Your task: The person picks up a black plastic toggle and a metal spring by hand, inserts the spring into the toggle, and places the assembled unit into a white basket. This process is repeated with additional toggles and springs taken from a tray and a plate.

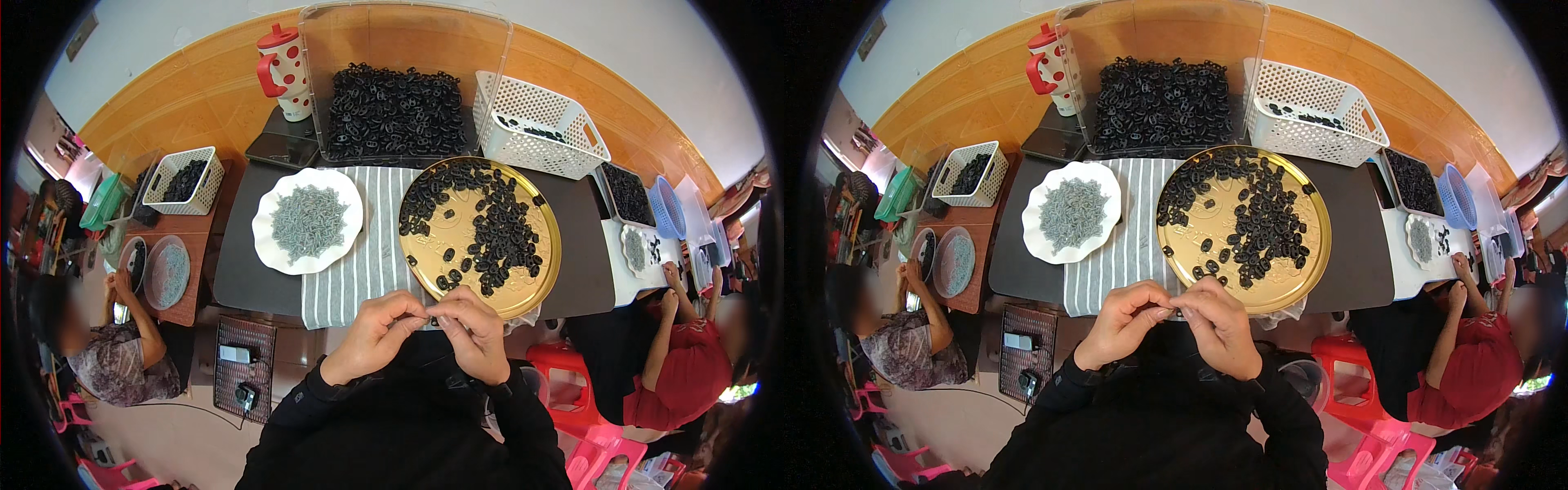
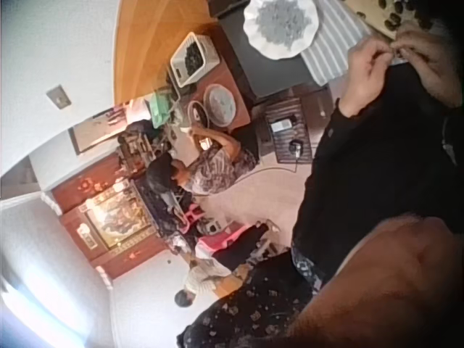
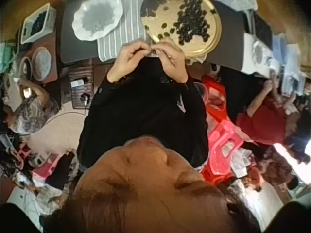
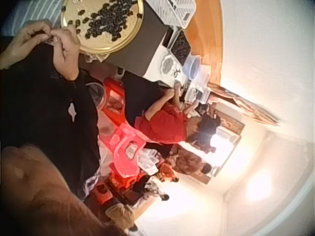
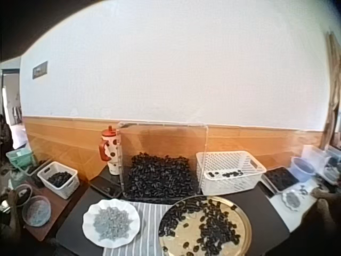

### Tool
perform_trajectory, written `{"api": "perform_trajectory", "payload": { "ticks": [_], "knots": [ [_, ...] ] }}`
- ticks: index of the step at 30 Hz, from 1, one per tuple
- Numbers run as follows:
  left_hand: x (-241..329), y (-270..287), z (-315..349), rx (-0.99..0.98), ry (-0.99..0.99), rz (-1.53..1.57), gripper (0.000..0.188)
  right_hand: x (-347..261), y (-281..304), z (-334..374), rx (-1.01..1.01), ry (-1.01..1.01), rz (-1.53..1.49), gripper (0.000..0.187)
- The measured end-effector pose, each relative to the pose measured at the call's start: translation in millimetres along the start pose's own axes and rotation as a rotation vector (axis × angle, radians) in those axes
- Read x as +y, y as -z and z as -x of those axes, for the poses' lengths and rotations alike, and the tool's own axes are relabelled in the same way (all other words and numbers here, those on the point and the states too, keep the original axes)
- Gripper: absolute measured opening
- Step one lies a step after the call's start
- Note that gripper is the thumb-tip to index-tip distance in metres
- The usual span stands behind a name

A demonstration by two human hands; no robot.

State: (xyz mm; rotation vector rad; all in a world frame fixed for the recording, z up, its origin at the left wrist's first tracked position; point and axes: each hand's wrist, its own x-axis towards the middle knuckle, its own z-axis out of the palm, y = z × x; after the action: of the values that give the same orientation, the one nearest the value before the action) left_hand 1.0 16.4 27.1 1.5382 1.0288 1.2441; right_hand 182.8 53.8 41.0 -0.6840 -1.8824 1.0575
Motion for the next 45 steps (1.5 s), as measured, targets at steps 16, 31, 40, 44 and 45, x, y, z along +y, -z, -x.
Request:
{"api": "perform_trajectory", "payload": {
  "ticks": [16, 31, 40, 44, 45],
  "knots": [
    [0.0, -2.7, 1.4, -0.019, -0.011, -0.075, 0.004, -3.6, 2.4, -0.5, -0.020, 0.026, 0.097, 0.026],
    [-0.8, -8.2, 8.2, -0.024, 0.056, -0.103, 0.006, -10.1, -3.3, -1.3, -0.053, 0.194, 0.331, 0.023],
    [16.6, 7.0, -6.4, 0.069, 0.134, -0.006, 0.019, 14.8, -4.6, 17.8, 0.234, -0.193, -0.275, 0.010],
    [10.7, 17.8, -22.5, 0.259, -0.060, -0.584, 0.018, 22.1, 11.3, 22.2, 0.391, -0.279, -0.595, 0.013],
    [9.6, 16.4, -27.6, 0.322, -0.134, -0.777, 0.017, 22.3, 14.5, 23.0, 0.390, -0.279, -0.599, 0.013]
  ]
}}
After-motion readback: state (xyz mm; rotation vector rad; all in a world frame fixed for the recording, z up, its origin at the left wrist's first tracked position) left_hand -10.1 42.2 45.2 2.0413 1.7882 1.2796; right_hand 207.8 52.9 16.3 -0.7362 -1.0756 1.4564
